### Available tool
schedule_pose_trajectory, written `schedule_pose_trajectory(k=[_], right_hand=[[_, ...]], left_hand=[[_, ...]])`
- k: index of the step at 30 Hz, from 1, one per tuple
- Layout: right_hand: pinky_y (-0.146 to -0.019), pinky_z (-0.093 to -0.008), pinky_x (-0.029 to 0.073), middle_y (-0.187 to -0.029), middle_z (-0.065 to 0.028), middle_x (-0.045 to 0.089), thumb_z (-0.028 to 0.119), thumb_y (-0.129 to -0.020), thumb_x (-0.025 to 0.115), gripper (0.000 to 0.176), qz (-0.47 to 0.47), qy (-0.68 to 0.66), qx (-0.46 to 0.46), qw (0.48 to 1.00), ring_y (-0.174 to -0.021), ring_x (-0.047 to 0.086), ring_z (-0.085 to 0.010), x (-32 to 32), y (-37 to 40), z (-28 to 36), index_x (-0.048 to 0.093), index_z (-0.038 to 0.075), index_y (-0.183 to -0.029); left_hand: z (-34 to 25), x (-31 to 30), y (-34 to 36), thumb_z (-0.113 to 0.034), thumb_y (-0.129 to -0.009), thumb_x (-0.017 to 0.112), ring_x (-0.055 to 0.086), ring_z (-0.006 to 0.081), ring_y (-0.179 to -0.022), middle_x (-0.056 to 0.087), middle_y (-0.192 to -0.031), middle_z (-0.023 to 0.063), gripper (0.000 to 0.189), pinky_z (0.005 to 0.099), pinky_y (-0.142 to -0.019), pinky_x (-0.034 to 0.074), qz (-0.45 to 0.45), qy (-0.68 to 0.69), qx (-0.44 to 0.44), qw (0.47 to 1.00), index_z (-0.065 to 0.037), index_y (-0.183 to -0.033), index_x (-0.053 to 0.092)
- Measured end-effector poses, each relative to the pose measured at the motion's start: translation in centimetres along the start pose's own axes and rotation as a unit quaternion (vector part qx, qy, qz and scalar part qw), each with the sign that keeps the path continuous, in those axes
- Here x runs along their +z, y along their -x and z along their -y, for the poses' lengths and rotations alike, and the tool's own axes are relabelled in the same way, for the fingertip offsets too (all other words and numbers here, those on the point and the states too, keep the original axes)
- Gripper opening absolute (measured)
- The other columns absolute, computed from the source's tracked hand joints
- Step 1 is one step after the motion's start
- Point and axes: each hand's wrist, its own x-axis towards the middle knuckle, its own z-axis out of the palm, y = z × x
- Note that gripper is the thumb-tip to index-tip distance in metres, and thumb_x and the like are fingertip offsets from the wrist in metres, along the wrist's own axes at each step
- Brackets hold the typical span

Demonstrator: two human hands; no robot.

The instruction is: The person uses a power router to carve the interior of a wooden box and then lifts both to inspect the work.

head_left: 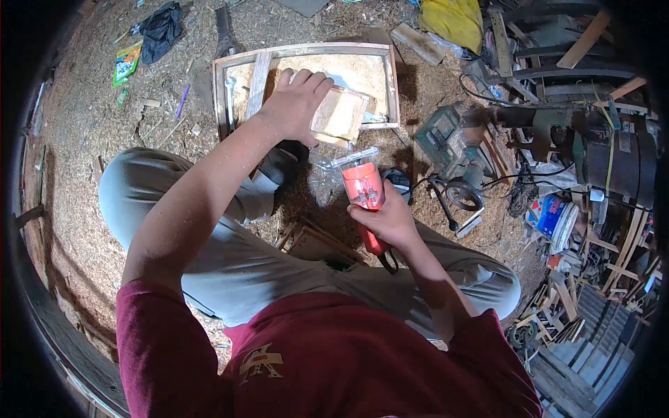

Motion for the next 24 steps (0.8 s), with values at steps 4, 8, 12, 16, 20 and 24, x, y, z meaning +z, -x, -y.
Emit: schedule_pose_trajectory(k=[4,8,12,16,20,24], right_hand=[[-0.097,-0.0449,0.059,-0.112,-0.0209,0.077,0.042,-0.078,0.091,0.067,-0.003,-0.006,-0.007,1.0,-0.106,0.077,-0.0378,-0.1,0.2,0.2,0.065,0.001,-0.124],[-0.096,-0.0455,0.059,-0.111,-0.0216,0.077,0.042,-0.078,0.092,0.067,-0.014,-0.005,-0.009,1.0,-0.105,0.077,-0.0382,0.0,0.4,0.1,0.065,0.001,-0.123],[-0.095,-0.0462,0.059,-0.111,-0.0228,0.077,0.042,-0.078,0.092,0.066,-0.012,-0.003,0.0,1.0,-0.105,0.077,-0.0391,0.1,0.5,-0.3,0.065,0.001,-0.121],[-0.094,-0.0464,0.059,-0.11,-0.023,0.077,0.042,-0.078,0.093,0.065,-0.009,-0.006,0.001,1.0,-0.104,0.077,-0.0394,-0.2,0.9,0.0,0.064,0.001,-0.12],[-0.089,-0.0416,0.059,-0.103,-0.0147,0.075,0.033,-0.081,0.093,0.055,-0.022,0.011,-0.017,1.0,-0.095,0.075,-0.0277,-0.2,1.3,0.1,0.066,0.002,-0.118],[-0.094,-0.0435,0.059,-0.106,-0.0196,0.076,0.039,-0.079,0.093,0.063,-0.02,-0.017,-0.027,0.999,-0.1,0.077,-0.0341,-0.6,1.6,0.4,0.065,0.001,-0.12]], left_hand=[[-0.1,-0.2,0.0,-0.044,-0.052,0.098,0.051,0.0357,-0.142,0.055,-0.152,0.0169,0.121,0.057,-0.119,0.035,0.007,0.003,-0.005,1.0,-0.003,-0.156,0.05],[-0.2,-0.4,-0.1,-0.044,-0.052,0.098,0.051,0.0355,-0.142,0.055,-0.153,0.0167,0.122,0.0559,-0.119,0.035,0.017,0.004,-0.011,1.0,-0.004,-0.157,0.049],[-0.4,-0.7,-0.1,-0.046,-0.051,0.102,0.049,0.0319,-0.144,0.054,-0.154,0.0142,0.129,0.053,-0.121,0.032,0.032,-0.007,-0.016,0.999,-0.004,-0.16,0.046],[-0.3,-0.5,0.0,-0.045,-0.051,0.101,0.049,0.0343,-0.144,0.054,-0.154,0.016,0.127,0.0544,-0.121,0.033,0.02,-0.008,-0.008,1.0,-0.004,-0.158,0.048],[-0.3,-0.5,-0.2,-0.044,-0.052,0.1,0.049,0.0356,-0.144,0.054,-0.153,0.0173,0.126,0.0554,-0.121,0.034,0.024,-0.007,-0.008,1.0,-0.003,-0.158,0.047],[-0.4,-0.8,-0.1,-0.044,-0.054,0.1,0.048,0.0374,-0.146,0.051,-0.156,0.0192,0.129,0.059,-0.123,0.031,0.031,0.002,-0.01,0.999,-0.002,-0.162,0.044]])
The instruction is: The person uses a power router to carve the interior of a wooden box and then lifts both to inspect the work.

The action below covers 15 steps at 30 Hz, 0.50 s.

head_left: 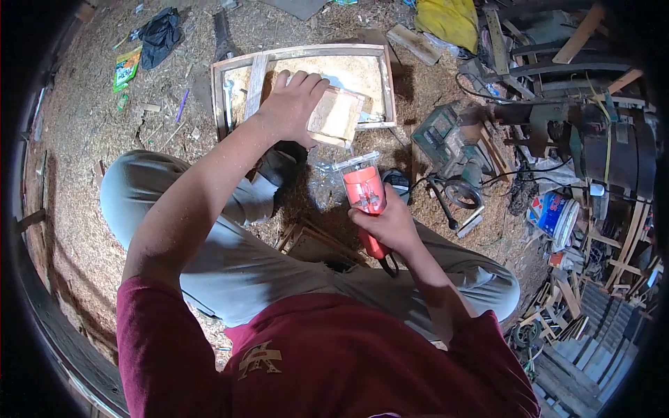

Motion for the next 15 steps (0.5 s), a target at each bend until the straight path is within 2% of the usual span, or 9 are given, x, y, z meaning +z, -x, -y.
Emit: schedule_pose_trajectory(k=[1,4,7,8,9,12,13,14,15], right_hand=[[-0.094,-0.0429,0.059,-0.106,-0.0189,0.077,0.039,-0.079,0.093,0.063,-0.004,-0.006,-0.007,1.0,-0.099,0.077,-0.0327,-0.2,0.0,0.1,0.065,0.001,-0.12],[-0.091,-0.0351,0.057,-0.102,-0.0058,0.074,0.026,-0.088,0.09,0.042,-0.003,-0.074,0.02,0.997,-0.093,0.071,-0.0182,0.0,-0.6,-0.9,0.067,0.003,-0.116],[-0.086,-0.0329,0.058,-0.103,-0.0028,0.073,0.02,-0.092,0.088,0.038,0.02,-0.215,-0.013,0.976,-0.091,0.071,-0.0145,-1.3,-1.0,-0.3,0.068,0.003,-0.119],[-0.083,-0.0335,0.059,-0.103,-0.0031,0.073,0.019,-0.092,0.088,0.038,0.015,-0.259,0.015,0.966,-0.089,0.071,-0.0145,-1.8,-1.1,-0.2,0.068,0.003,-0.119],[-0.08,-0.0341,0.06,-0.103,-0.0034,0.073,0.018,-0.092,0.088,0.038,0.01,-0.304,0.041,0.952,-0.088,0.071,-0.0146,-2.4,-1.3,-0.1,0.068,0.003,-0.12],[-0.069,-0.0391,0.063,-0.099,-0.0055,0.073,0.02,-0.093,0.087,0.041,-0.045,-0.399,0.102,0.91,-0.08,0.073,-0.0186,-4.4,-1.0,1.9,0.066,0.003,-0.123],[-0.069,-0.0403,0.064,-0.098,-0.0061,0.072,0.021,-0.094,0.086,0.041,-0.059,-0.419,0.107,0.9,-0.079,0.074,-0.0199,-5.3,-0.7,2.8,0.065,0.003,-0.124],[-0.068,-0.0415,0.065,-0.097,-0.0067,0.072,0.022,-0.095,0.085,0.041,-0.072,-0.438,0.11,0.889,-0.079,0.074,-0.0211,-6.0,-0.8,3.3,0.065,0.003,-0.124],[-0.069,-0.043,0.066,-0.093,-0.0082,0.071,0.028,-0.097,0.082,0.041,-0.05,-0.453,0.093,0.885,-0.078,0.075,-0.0237,-6.7,-0.9,2.9,0.064,0.003,-0.124]], left_hand=[[-0.1,-0.1,0.1,-0.045,-0.055,0.1,0.047,0.0381,-0.146,0.05,-0.156,0.0198,0.13,0.06,-0.124,0.031,-0.003,-0.003,0.002,1.0,-0.002,-0.163,0.042],[-0.4,-0.8,0.5,-0.046,-0.058,0.101,0.045,0.0404,-0.148,0.048,-0.158,0.021,0.132,0.0629,-0.125,0.029,-0.015,-0.033,0.008,0.999,-0.001,-0.166,0.038],[-1.5,-2.1,0.8,-0.047,-0.061,0.101,0.044,0.0421,-0.149,0.047,-0.157,0.0218,0.131,0.0645,-0.125,0.028,-0.029,-0.033,-0.014,0.999,-0.002,-0.166,0.036],[-2.1,-2.7,0.9,-0.047,-0.063,0.101,0.044,0.0426,-0.15,0.047,-0.156,0.022,0.13,0.0648,-0.126,0.027,-0.032,-0.026,-0.024,0.999,-0.003,-0.166,0.036],[-2.8,-3.3,1.0,-0.043,-0.071,0.097,0.047,0.042,-0.146,0.051,-0.15,0.021,0.104,0.0661,-0.122,0.029,-0.05,-0.011,-0.031,0.998,-0.004,-0.155,0.049],[-5.5,-5.2,1.5,-0.037,-0.081,0.09,0.053,0.0403,-0.139,0.06,-0.139,0.0195,0.07,0.0634,-0.116,0.035,0.001,-0.006,-0.041,0.999,-0.006,-0.136,0.059],[-6.4,-5.2,2.1,-0.033,-0.087,0.085,0.064,0.0381,-0.121,0.069,-0.122,0.0165,0.05,0.0581,-0.109,0.041,-0.044,0.029,0.006,0.999,-0.007,-0.123,0.062],[-7.4,-5.4,2.6,-0.034,-0.088,0.083,0.07,0.0385,-0.104,0.072,-0.108,0.0156,0.047,0.0525,-0.103,0.046,-0.036,0.07,0.047,0.996,-0.008,-0.121,0.062],[-8.9,-5.8,3.2,-0.035,-0.088,0.083,0.07,0.0386,-0.099,0.071,-0.104,0.0147,0.047,0.051,-0.1,0.048,-0.027,0.125,0.066,0.99,-0.008,-0.119,0.062]])
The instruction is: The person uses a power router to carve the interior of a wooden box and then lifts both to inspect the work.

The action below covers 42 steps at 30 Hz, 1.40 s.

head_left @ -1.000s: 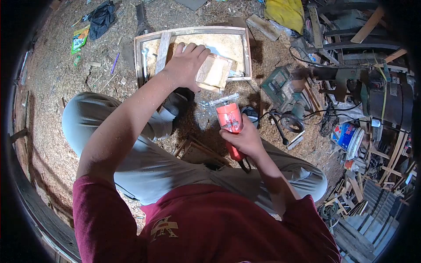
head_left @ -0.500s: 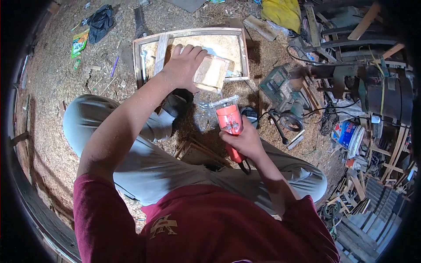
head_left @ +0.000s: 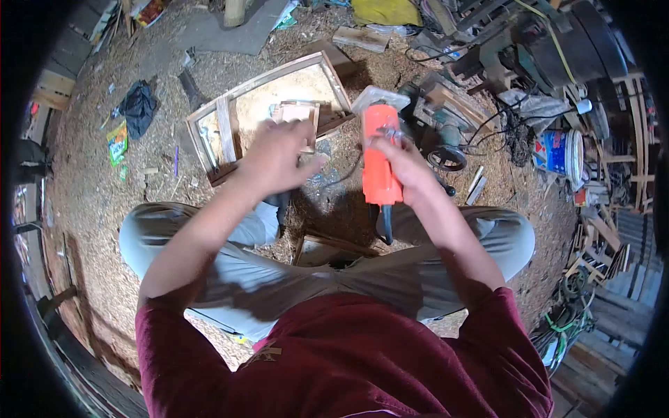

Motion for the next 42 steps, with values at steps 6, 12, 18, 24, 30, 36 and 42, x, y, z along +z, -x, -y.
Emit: schedule_pose_trajectory(k=[6,12,18,24,30,36,42], right_hand=[[-0.067,-0.0457,0.065,-0.089,-0.0081,0.069,0.033,-0.099,0.077,0.034,0.017,-0.149,0.007,0.989,-0.074,0.074,-0.0246,-0.8,0.0,3.0,0.064,0.005,-0.114],[-0.069,-0.0471,0.066,-0.089,-0.0114,0.069,0.039,-0.098,0.075,0.039,0.07,-0.192,-0.029,0.978,-0.075,0.074,-0.0277,-0.1,1.4,5.8,0.061,0.005,-0.112],[-0.069,-0.0471,0.066,-0.09,-0.014,0.071,0.039,-0.096,0.077,0.043,0.086,-0.226,-0.085,0.967,-0.076,0.075,-0.029,-0.1,2.8,9.8,0.062,0.002,-0.114],[-0.072,-0.0455,0.068,-0.095,-0.0144,0.073,0.042,-0.096,0.079,0.052,0.124,-0.206,-0.123,0.963,-0.08,0.076,-0.0264,-0.2,3.6,11.6,0.062,0.0,-0.122],[-0.072,-0.0438,0.067,-0.096,-0.0123,0.073,0.043,-0.095,0.08,0.049,0.097,-0.187,-0.138,0.968,-0.079,0.076,-0.024,1.6,2.7,10.5,0.066,0.001,-0.116],[-0.074,-0.0432,0.067,-0.097,-0.0123,0.073,0.043,-0.094,0.081,0.051,0.136,-0.222,-0.085,0.962,-0.079,0.076,-0.024,1.5,2.1,9.6,0.066,0.001,-0.118],[-0.075,-0.0507,0.066,-0.099,-0.0145,0.072,0.038,-0.096,0.08,0.045,0.128,-0.261,-0.014,0.957,-0.082,0.075,-0.0323,1.4,1.9,8.4,0.062,0.005,-0.121]], left_hand=[[-7.5,-0.3,1.4,-0.044,-0.083,0.086,0.068,0.0381,-0.101,0.065,-0.106,0.0145,0.055,0.0484,-0.092,0.049,-0.065,0.044,0.164,0.983,-0.006,-0.113,0.06],[-10.2,-0.4,-0.3,-0.033,-0.075,0.089,0.065,0.0375,-0.094,0.062,-0.098,0.0135,0.054,0.0477,-0.089,0.048,-0.158,0.046,0.195,0.967,-0.005,-0.109,0.059],[-12.1,-3.4,-1.9,-0.029,-0.076,0.085,0.065,0.037,-0.099,0.061,-0.103,0.0154,0.053,0.0463,-0.091,0.046,-0.181,0.048,0.184,0.965,-0.005,-0.115,0.057],[-12.1,-2.8,-3.0,-0.004,-0.088,0.079,0.058,0.0152,-0.092,0.054,-0.098,0.0026,0.034,0.0323,-0.085,0.049,-0.136,0.301,0.157,0.931,-0.009,-0.111,0.054],[-10.3,-3.2,-3.2,0.001,-0.084,0.083,0.048,0.0071,-0.085,0.046,-0.091,-0.0034,0.042,0.0272,-0.075,0.044,-0.037,0.433,0.066,0.898,-0.012,-0.099,0.046],[-9.0,-6.5,-2.9,-0.008,-0.085,0.093,0.054,0.0073,-0.089,0.054,-0.093,-0.0044,0.043,0.0278,-0.081,0.046,0.016,0.335,0.098,0.937,-0.013,-0.097,0.052],[-2.5,-5.9,-4.1,-0.028,-0.092,0.09,0.063,0.0156,-0.09,0.067,-0.096,0.0047,0.038,0.0326,-0.083,0.053,-0.063,0.254,-0.001,0.965,-0.003,-0.105,0.065]])
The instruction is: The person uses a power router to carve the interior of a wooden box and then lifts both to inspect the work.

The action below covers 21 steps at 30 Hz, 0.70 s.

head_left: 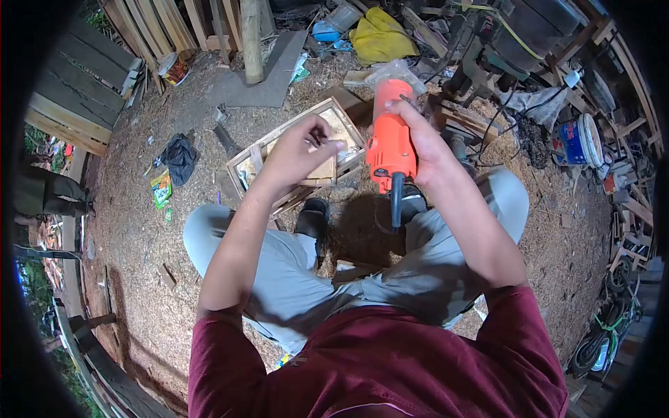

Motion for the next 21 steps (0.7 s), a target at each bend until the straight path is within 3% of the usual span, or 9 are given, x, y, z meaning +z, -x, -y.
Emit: schedule_pose_trajectory(k=[1,2,5,6,9,10,14,21], right_hand=[[-0.075,-0.0504,0.066,-0.099,-0.0145,0.072,0.038,-0.096,0.08,0.045,0.002,-0.004,0.004,1.0,-0.082,0.075,-0.0321,-0.4,0.0,0.0,0.062,0.005,-0.12],[-0.075,-0.0501,0.066,-0.098,-0.0146,0.072,0.037,-0.096,0.08,0.045,0.004,-0.009,0.008,1.0,-0.082,0.075,-0.0318,-0.7,0.0,-0.1,0.061,0.004,-0.12],[-0.076,-0.0487,0.066,-0.096,-0.0142,0.071,0.036,-0.096,0.08,0.044,0.009,-0.025,0.021,0.999,-0.081,0.075,-0.0312,-1.6,-0.1,-0.4,0.061,0.004,-0.119],[-0.076,-0.0485,0.066,-0.096,-0.014,0.071,0.036,-0.096,0.081,0.044,0.0,-0.025,0.028,0.999,-0.082,0.075,-0.031,-1.6,0.0,-0.4,0.061,0.004,-0.118],[-0.075,-0.0482,0.066,-0.096,-0.0138,0.071,0.037,-0.096,0.081,0.045,-0.012,-0.022,0.024,0.999,-0.081,0.075,-0.0312,-1.9,0.5,-0.5,0.061,0.004,-0.118],[-0.075,-0.0482,0.066,-0.096,-0.0137,0.071,0.037,-0.095,0.081,0.045,-0.011,-0.024,0.023,0.999,-0.081,0.075,-0.0313,-2.2,0.6,-0.5,0.061,0.004,-0.119],[-0.074,-0.0483,0.066,-0.096,-0.0136,0.071,0.039,-0.095,0.081,0.046,-0.027,-0.009,0.026,0.999,-0.08,0.075,-0.0312,-2.9,1.2,-0.6,0.062,0.004,-0.118],[-0.07,-0.0445,0.065,-0.086,-0.0081,0.068,0.038,-0.096,0.078,0.037,-0.055,-0.016,0.041,0.997,-0.073,0.073,-0.0259,-3.6,2.0,-1.5,0.063,0.007,-0.108]], left_hand=[[0.9,-0.2,-0.1,-0.029,-0.093,0.089,0.065,0.0186,-0.09,0.069,-0.097,0.0072,0.038,0.0343,-0.083,0.054,-0.037,-0.064,0.001,0.997,-0.002,-0.105,0.066],[1.8,-0.5,0.1,-0.025,-0.091,0.087,0.071,0.0311,-0.098,0.074,-0.106,0.0145,0.034,0.043,-0.088,0.057,-0.056,-0.14,-0.003,0.989,-0.002,-0.11,0.071],[3.5,-0.3,1.2,-0.024,-0.092,0.084,0.071,0.0358,-0.106,0.075,-0.111,0.0156,0.03,0.0447,-0.097,0.056,-0.031,-0.325,0.012,0.945,-0.006,-0.114,0.075],[4.2,0.0,1.2,-0.021,-0.088,0.084,0.07,0.0399,-0.112,0.075,-0.113,0.0175,0.029,0.0481,-0.099,0.056,0.005,-0.32,-0.023,0.947,-0.008,-0.113,0.079],[5.6,1.8,2.4,-0.017,-0.083,0.085,0.069,0.0368,-0.113,0.072,-0.111,0.0128,0.027,0.0496,-0.098,0.056,0.061,-0.339,-0.01,0.939,-0.011,-0.108,0.081],[6.3,2.5,2.9,-0.017,-0.08,0.087,0.067,0.0341,-0.116,0.07,-0.114,0.0097,0.027,0.0482,-0.098,0.054,0.058,-0.345,0.033,0.936,-0.011,-0.106,0.081],[8.0,4.6,4.5,-0.018,-0.079,0.088,0.065,0.0299,-0.118,0.068,-0.118,0.0063,0.028,0.0465,-0.099,0.052,0.079,-0.388,0.067,0.916,-0.01,-0.105,0.079],[10.7,5.8,5.1,-0.005,-0.076,0.08,0.067,0.0334,-0.114,0.071,-0.117,0.0078,0.03,0.0475,-0.097,0.053,0.036,-0.354,0.108,0.928,-0.008,-0.105,0.076]])
